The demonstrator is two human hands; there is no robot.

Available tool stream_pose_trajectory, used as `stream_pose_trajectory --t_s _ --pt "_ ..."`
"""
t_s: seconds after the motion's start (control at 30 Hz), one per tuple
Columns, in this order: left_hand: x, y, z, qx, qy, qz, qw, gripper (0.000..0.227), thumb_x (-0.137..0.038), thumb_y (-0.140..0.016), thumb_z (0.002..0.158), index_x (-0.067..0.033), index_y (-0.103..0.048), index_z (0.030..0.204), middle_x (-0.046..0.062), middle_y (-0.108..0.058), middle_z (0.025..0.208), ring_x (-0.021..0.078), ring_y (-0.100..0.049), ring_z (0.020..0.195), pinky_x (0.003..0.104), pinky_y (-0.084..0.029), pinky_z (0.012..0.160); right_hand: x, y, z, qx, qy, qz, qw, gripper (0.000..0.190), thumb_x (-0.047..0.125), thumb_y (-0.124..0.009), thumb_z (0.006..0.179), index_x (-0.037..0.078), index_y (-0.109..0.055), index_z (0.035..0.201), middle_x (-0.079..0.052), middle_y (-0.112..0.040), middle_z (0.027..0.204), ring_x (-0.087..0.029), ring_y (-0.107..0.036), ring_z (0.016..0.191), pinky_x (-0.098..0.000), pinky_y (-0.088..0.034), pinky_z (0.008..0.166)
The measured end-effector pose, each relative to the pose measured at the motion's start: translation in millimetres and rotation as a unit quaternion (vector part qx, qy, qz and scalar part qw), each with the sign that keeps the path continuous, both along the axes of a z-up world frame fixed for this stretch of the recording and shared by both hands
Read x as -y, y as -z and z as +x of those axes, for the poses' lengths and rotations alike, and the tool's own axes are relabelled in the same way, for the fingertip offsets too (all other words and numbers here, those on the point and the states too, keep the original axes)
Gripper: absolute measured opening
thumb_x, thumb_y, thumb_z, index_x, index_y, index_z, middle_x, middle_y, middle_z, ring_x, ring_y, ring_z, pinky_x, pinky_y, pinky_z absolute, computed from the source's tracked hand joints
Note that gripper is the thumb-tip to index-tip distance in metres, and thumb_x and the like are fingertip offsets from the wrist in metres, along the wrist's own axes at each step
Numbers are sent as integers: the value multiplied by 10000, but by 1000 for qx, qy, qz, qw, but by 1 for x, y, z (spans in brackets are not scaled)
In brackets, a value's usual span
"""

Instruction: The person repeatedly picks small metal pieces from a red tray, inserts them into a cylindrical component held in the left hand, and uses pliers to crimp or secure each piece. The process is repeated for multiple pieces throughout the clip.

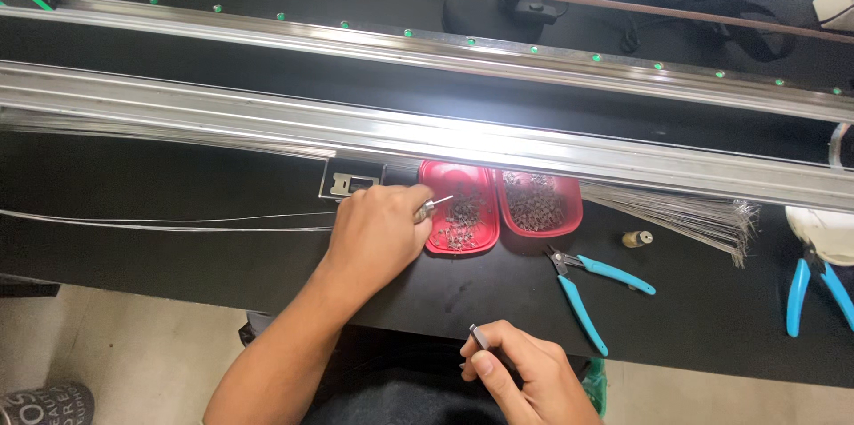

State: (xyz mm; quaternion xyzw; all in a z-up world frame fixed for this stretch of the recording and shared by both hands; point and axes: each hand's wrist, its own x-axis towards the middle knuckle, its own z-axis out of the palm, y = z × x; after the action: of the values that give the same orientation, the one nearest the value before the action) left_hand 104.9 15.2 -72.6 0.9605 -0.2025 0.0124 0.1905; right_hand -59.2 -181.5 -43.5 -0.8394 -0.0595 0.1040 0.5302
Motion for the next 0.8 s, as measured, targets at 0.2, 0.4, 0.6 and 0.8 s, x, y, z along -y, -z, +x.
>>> stream_pose_trajectory --t_s 0.2,0.4,0.6,0.8 --pt "2 5 0 9 -23 -45 999 40 -196 -621 780 -160 -605 776 76 -649 660 476 -570 635 553 -422 545 -2 -2 -1 -37 33 0 999 331 413 -531 992 150 -723 935 32 -790 772 -97 -686 682 -248 -540 662" --pt "6 -50 -39 -56 -6 -326 944 89 -213 -709 853 -183 -772 908 -53 -766 763 65 -641 634 273 -494 617 -9 7 5 49 201 71 976 56 145 -729 861 107 -717 821 20 -683 789 -70 -460 577 -223 -387 565" --pt "15 -63 -82 19 147 -373 916 168 -36 -718 854 -123 -675 991 12 -741 879 179 -705 692 296 -555 672 -16 -14 19 155 272 33 949 155 234 -705 903 100 -746 971 -24 -761 931 -103 -673 791 -222 -464 673" --pt "20 -73 -98 -78 86 -458 881 179 -126 -763 874 -101 -715 1044 37 -752 903 145 -689 746 262 -543 724 -16 -5 22 207 226 160 938 140 200 -617 991 62 -637 994 -86 -668 835 -176 -657 810 -310 -542 811"
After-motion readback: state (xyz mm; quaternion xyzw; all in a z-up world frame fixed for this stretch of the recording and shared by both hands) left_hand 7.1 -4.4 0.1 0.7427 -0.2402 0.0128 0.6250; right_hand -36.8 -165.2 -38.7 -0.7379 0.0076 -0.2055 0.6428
